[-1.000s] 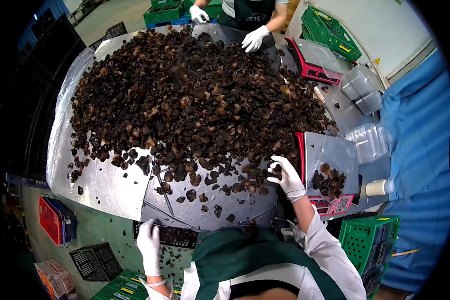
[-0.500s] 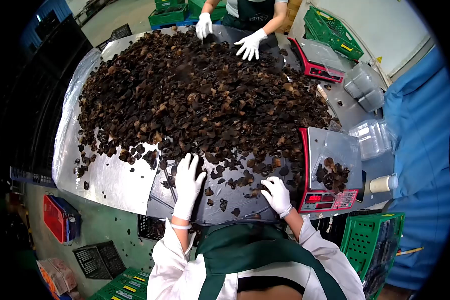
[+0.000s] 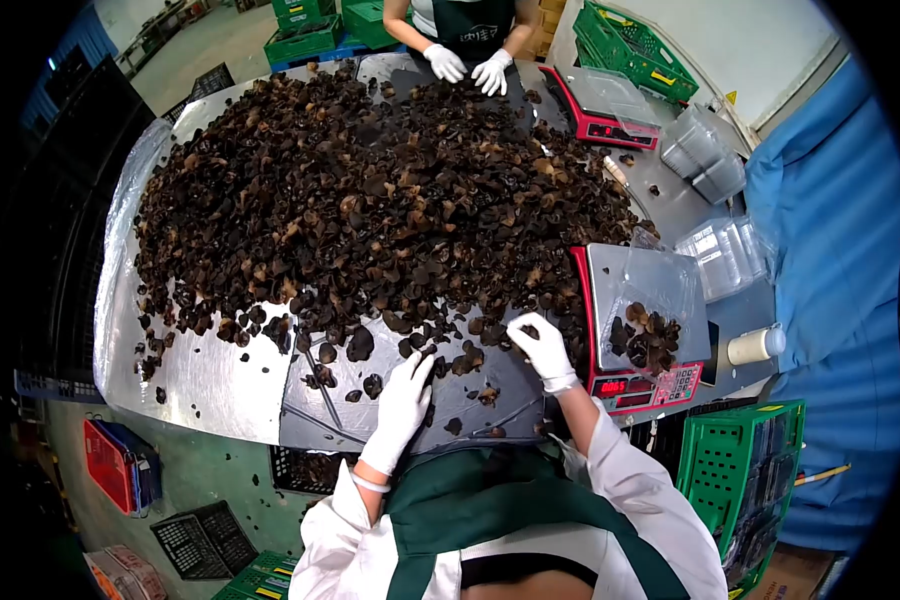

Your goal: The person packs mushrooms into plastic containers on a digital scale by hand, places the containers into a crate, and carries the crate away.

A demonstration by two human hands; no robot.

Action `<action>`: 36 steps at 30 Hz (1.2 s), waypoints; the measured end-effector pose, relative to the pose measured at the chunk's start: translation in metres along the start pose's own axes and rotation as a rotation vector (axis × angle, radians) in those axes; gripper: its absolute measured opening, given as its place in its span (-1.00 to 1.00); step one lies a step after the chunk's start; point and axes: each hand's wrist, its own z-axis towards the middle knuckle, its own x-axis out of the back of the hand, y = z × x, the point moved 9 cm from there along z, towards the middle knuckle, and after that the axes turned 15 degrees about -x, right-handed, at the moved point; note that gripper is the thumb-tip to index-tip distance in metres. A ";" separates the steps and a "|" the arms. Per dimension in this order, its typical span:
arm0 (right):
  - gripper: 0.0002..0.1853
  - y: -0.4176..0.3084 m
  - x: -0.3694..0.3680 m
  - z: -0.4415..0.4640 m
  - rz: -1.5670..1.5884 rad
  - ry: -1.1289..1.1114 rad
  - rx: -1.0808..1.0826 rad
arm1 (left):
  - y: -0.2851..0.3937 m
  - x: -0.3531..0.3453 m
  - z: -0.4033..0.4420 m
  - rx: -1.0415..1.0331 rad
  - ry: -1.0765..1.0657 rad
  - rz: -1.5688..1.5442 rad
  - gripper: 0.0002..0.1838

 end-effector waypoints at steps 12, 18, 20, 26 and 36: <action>-0.84 0.027 -0.016 -0.021 0.036 -0.144 0.051 | -0.013 0.025 -0.025 0.156 0.262 -0.203 -0.55; -0.54 0.038 -0.030 -0.024 1.083 -0.612 -0.368 | -0.100 0.040 -0.087 0.821 0.804 -1.192 -0.77; -0.57 0.030 -0.047 -0.015 1.092 -0.701 -0.351 | -0.120 0.044 -0.101 0.889 0.823 -1.141 -0.88; -0.90 -0.072 -0.073 0.024 -0.155 -0.063 0.445 | -0.097 0.091 -0.034 0.432 0.550 -0.060 -0.73; -0.35 -0.100 -0.197 0.030 -1.010 -0.061 0.594 | -0.102 0.045 -0.025 0.492 0.291 0.221 -0.59</action>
